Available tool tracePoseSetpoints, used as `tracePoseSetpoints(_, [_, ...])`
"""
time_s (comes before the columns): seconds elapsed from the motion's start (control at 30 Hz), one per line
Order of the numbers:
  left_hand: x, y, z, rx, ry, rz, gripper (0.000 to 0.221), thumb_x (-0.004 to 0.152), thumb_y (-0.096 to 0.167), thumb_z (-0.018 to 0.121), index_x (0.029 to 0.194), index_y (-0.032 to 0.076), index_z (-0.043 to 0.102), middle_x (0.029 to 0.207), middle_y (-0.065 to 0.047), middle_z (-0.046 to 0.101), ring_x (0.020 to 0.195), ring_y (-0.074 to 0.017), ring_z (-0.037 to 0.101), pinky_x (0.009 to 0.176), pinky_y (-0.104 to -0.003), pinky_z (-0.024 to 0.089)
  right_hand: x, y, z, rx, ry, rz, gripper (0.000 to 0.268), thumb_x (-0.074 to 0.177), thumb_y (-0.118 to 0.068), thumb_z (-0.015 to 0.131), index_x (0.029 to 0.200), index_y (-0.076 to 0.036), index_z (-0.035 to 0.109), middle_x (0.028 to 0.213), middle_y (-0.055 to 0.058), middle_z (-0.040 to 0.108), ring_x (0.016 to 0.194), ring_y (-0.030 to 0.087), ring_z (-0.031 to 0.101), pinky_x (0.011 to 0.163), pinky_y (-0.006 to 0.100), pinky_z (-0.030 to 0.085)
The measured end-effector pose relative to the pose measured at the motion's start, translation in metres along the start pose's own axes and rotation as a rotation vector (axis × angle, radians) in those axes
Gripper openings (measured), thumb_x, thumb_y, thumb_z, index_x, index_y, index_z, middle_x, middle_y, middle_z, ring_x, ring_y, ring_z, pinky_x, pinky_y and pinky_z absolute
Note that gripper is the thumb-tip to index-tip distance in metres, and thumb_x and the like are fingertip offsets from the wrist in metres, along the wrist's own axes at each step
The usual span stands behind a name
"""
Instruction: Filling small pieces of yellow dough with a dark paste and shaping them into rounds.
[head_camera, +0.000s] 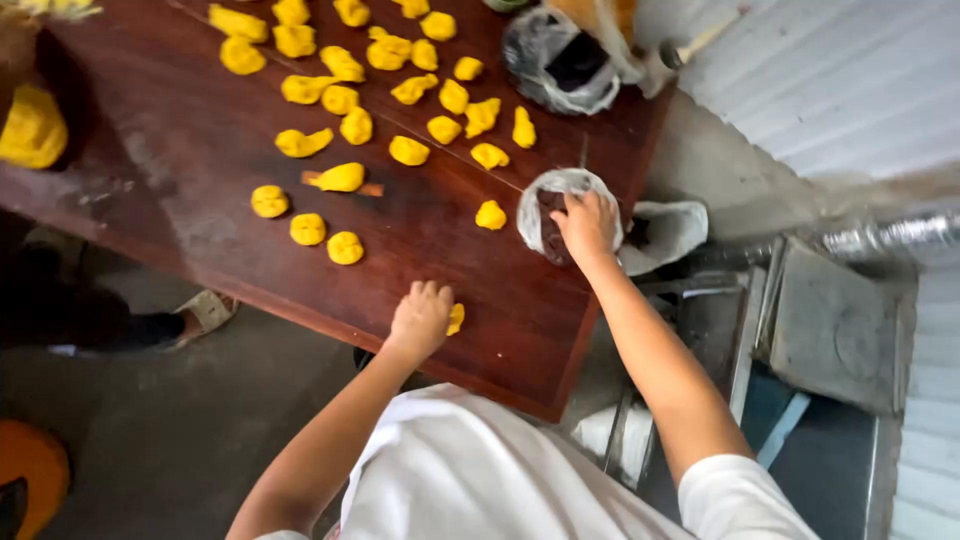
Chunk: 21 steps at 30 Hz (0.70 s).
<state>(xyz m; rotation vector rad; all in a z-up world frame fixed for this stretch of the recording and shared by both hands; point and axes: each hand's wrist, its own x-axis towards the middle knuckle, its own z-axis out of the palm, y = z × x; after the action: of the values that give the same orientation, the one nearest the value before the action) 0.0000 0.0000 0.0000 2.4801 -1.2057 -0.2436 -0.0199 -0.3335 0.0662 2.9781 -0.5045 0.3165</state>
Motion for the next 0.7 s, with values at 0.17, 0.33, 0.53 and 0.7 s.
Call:
tracePoseSetpoints(0.17, [-0.001, 0.002, 0.005, -0.009, -0.026, -0.030, 0.020, 0.085, 0.015, 0.067, 0.104, 0.009, 0.063, 0.099, -0.011, 0.070, 0.098, -0.0326, 0.065, 0.080, -0.043, 0.057, -0.001, 0.013, 0.026, 0.007, -0.012, -0.001, 0.037, 0.085, -0.025, 0.079, 0.118, -0.006, 0.076, 0.108, 0.018, 0.067, 0.107, 0.038, 0.061, 0.096, 0.051, 0.047])
tracePoseSetpoints(0.33, [-0.005, 0.012, -0.019, -0.073, -0.029, -0.059, 0.021, 0.084, 0.014, 0.067, 0.105, 0.009, 0.067, 0.101, -0.014, 0.070, 0.096, -0.0348, 0.067, 0.080, -0.044, 0.057, 0.003, 0.026, 0.016, 0.072, -0.050, -0.034, 0.023, 0.096, -0.018, 0.072, 0.116, -0.009, 0.078, 0.107, 0.015, 0.070, 0.107, 0.034, 0.064, 0.102, 0.047, 0.049])
tracePoseSetpoints(0.53, [-0.011, 0.020, -0.002, -0.155, -0.135, -0.219, 0.016, 0.091, 0.020, 0.068, 0.102, 0.009, 0.068, 0.105, -0.015, 0.073, 0.101, -0.0348, 0.070, 0.086, -0.046, 0.056, -0.005, 0.045, 0.016, 0.153, 0.121, -0.300, 0.025, 0.077, -0.021, 0.077, 0.098, -0.008, 0.078, 0.093, 0.013, 0.071, 0.096, 0.036, 0.068, 0.086, 0.049, 0.051])
tracePoseSetpoints(0.7, [-0.017, 0.032, -0.009, -0.989, 0.254, -0.432, 0.029, 0.093, 0.013, 0.069, 0.118, -0.001, 0.065, 0.107, -0.016, 0.074, 0.100, -0.0274, 0.072, 0.087, -0.038, 0.059, 0.000, 0.068, 0.013, 0.583, 0.040, -0.203, 0.020, 0.095, -0.016, 0.073, 0.111, -0.005, 0.076, 0.102, 0.013, 0.075, 0.093, 0.032, 0.072, 0.082, 0.041, 0.057])
